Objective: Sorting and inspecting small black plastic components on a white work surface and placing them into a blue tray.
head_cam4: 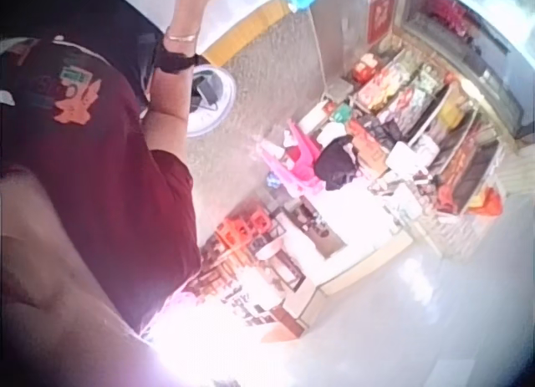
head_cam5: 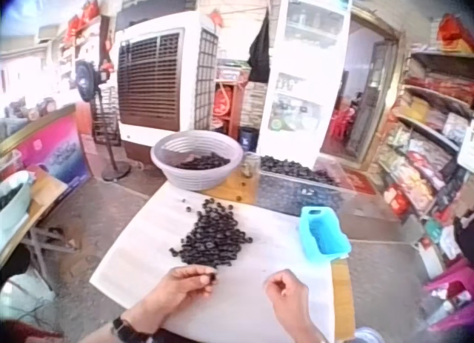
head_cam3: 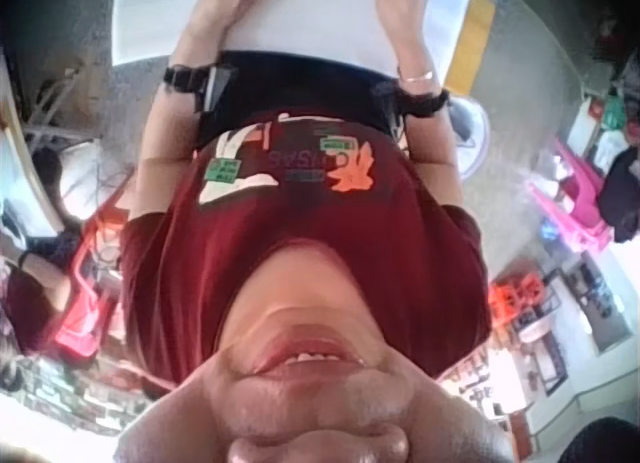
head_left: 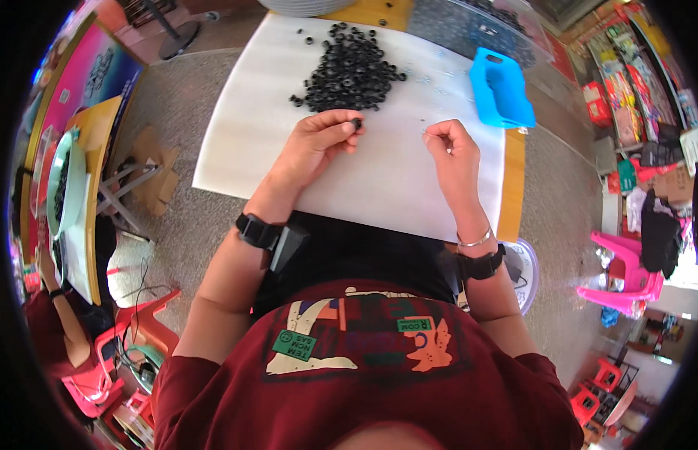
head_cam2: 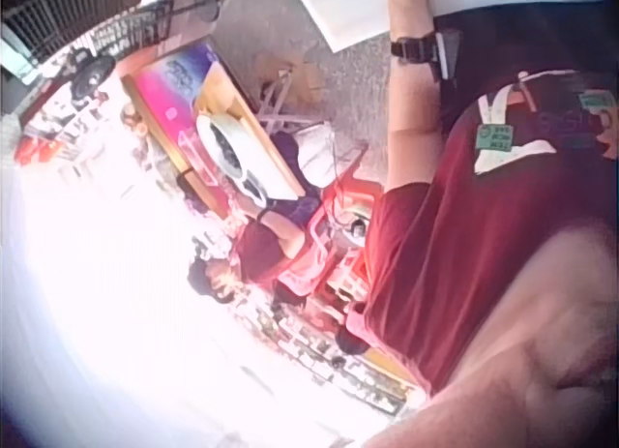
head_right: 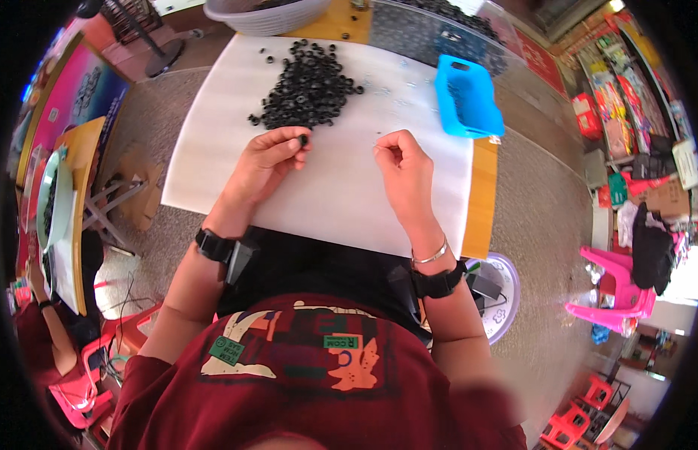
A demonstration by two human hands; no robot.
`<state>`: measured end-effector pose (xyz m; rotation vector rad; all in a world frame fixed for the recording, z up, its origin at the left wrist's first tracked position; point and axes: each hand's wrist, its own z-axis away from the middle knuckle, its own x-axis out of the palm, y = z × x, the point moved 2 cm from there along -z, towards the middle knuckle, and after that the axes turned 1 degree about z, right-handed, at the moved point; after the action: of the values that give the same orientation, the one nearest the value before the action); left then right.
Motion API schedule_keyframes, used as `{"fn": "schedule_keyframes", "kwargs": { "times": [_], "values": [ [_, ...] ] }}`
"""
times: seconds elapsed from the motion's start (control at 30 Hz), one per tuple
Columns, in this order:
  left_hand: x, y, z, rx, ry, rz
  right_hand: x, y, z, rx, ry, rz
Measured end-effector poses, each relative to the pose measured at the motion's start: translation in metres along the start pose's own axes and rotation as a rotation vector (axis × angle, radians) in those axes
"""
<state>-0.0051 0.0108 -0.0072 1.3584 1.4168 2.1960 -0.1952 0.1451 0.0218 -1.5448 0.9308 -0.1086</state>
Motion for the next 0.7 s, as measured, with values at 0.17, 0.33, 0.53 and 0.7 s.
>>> {"fn": "schedule_keyframes", "kwargs": {
  "times": [0.17,0.33,0.53,0.7],
  "values": [
    [0.002,0.000,0.000,-0.002,-0.009,0.000,0.040,-0.044,-0.001,-0.151,-0.135,-0.155],
    [-0.001,-0.001,0.001,0.011,-0.030,-0.016,0.057,-0.049,-0.006,-0.188,-0.169,-0.073],
    [-0.004,-0.003,0.000,-0.016,-0.106,-0.109,0.049,-0.048,-0.013,-0.023,-0.370,-0.153],
    [0.002,0.003,0.003,-0.032,-0.167,-0.254,0.047,-0.031,-0.015,0.212,-0.512,-0.420]
  ]
}}
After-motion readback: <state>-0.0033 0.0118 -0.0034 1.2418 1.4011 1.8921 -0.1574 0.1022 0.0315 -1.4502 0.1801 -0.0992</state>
